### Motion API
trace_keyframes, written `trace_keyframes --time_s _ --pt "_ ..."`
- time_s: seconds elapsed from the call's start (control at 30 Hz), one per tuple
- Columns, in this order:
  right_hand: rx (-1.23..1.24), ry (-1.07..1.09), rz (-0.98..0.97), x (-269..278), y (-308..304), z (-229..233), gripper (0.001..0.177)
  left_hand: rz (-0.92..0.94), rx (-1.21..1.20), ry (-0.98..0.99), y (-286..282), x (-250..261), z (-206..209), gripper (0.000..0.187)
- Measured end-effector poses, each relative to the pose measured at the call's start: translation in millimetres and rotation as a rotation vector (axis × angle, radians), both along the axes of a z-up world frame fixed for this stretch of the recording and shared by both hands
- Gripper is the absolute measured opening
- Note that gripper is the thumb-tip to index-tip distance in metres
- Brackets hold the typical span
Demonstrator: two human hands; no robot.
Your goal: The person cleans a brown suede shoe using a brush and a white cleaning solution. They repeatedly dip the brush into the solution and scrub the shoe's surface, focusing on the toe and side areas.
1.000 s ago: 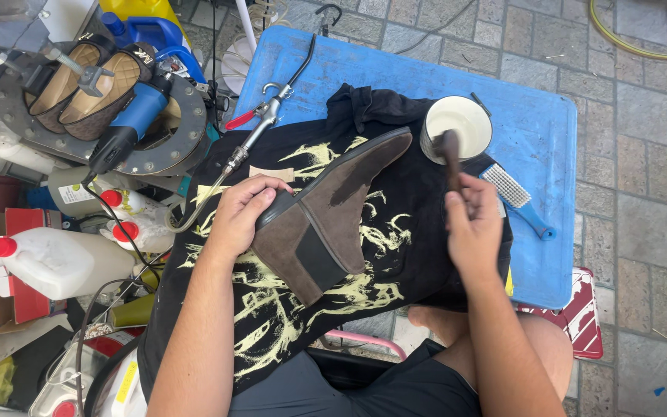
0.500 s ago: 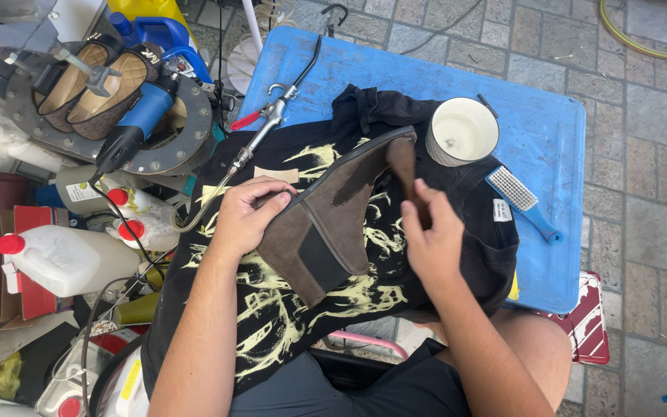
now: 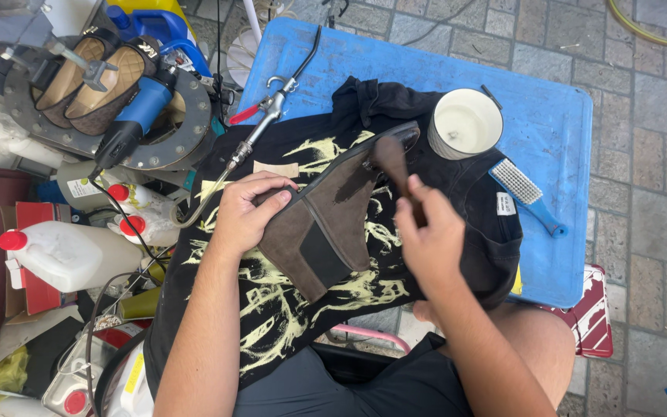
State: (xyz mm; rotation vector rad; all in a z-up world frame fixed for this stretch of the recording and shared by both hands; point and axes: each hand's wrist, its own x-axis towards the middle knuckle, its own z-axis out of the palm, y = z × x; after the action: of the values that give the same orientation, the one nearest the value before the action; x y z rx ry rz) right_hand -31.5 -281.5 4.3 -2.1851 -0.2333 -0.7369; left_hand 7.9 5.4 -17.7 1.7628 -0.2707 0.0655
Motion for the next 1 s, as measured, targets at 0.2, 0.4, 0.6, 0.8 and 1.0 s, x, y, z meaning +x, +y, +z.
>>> trace_keyframes --time_s 0.2,0.4,0.6,0.8,1.0 --pt "0.105 0.132 -0.152 7 -6 5 0.028 -0.005 -0.033 0.035 -3 -1 2 0.019" --pt "-0.054 0.021 0.081 -10 16 -2 0.030 -0.014 -0.029 0.010 -1 0 1 0.019" --pt "0.170 0.211 -0.188 19 -26 -8 0.028 0.003 0.067 -0.041 -2 -3 8 0.020" --pt "0.228 0.221 -0.144 21 -30 -20 0.025 0.062 0.262 -0.107 -8 -12 42 0.020" --pt "0.204 0.208 -0.138 19 -36 -19 0.025 0.248 0.332 -0.435 -57 -45 92 0.020"
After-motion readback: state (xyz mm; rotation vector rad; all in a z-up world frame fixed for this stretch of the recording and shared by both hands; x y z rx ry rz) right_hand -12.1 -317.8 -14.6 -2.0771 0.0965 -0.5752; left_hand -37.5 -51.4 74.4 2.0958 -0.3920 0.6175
